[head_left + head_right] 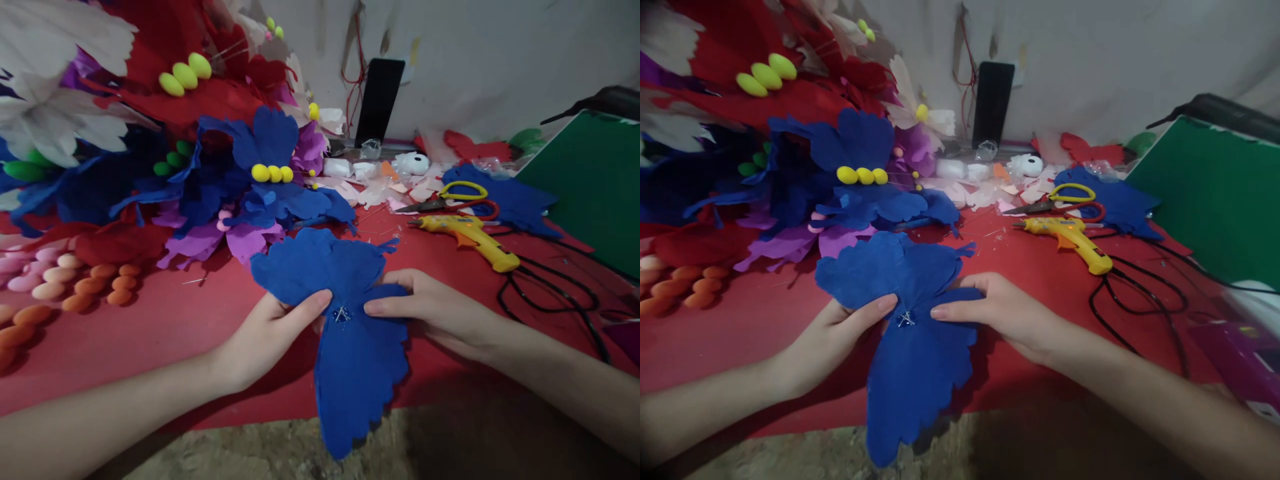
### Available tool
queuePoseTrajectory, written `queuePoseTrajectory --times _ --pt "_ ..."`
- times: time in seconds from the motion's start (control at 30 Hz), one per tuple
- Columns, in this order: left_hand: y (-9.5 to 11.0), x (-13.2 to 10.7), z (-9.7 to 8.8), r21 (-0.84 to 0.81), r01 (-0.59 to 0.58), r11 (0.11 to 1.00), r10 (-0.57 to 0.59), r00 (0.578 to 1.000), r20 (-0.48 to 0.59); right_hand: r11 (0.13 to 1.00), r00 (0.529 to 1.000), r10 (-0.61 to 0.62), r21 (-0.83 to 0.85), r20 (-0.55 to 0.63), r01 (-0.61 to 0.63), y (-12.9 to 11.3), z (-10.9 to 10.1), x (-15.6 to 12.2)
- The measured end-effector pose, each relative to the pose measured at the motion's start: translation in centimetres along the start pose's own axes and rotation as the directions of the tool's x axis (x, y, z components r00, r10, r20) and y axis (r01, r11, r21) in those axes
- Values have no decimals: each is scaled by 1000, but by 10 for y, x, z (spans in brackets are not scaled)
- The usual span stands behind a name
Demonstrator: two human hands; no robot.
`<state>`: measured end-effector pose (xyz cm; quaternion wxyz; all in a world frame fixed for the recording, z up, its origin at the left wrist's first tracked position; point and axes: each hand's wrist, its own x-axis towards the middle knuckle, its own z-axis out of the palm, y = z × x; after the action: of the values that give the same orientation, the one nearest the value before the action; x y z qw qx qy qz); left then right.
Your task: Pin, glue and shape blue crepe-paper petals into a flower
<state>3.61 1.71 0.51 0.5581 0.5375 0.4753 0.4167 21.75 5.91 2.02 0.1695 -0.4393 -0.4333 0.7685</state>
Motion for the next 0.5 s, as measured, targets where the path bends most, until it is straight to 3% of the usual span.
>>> queuePoseTrajectory --times 0.17,0.23,0.3,0.4,0.43,0.5 --pt "0 2 -1 16 -76 997 75 996 53 984 983 -161 -99 -92 151 -7 -4 -5" --pt "0 4 -3 12 -81 997 79 994 72 930 932 -326 -233 -159 286 -7 -6 -6" --pt "-1 5 -4 5 -82 997 81 993 81 787 795 -558 -456 -238 416 -6 -6 -7" --pt "0 7 -5 17 -68 998 67 995 70 438 467 -854 -800 -229 409 -6 -5 -12" --pt "0 7 -5 34 -57 998 55 996 63 312 372 -914 -870 -164 383 -6 -5 -14" --pt "-2 6 -5 92 -25 995 21 999 48 11 233 -969 -929 81 370 -8 -6 -17"
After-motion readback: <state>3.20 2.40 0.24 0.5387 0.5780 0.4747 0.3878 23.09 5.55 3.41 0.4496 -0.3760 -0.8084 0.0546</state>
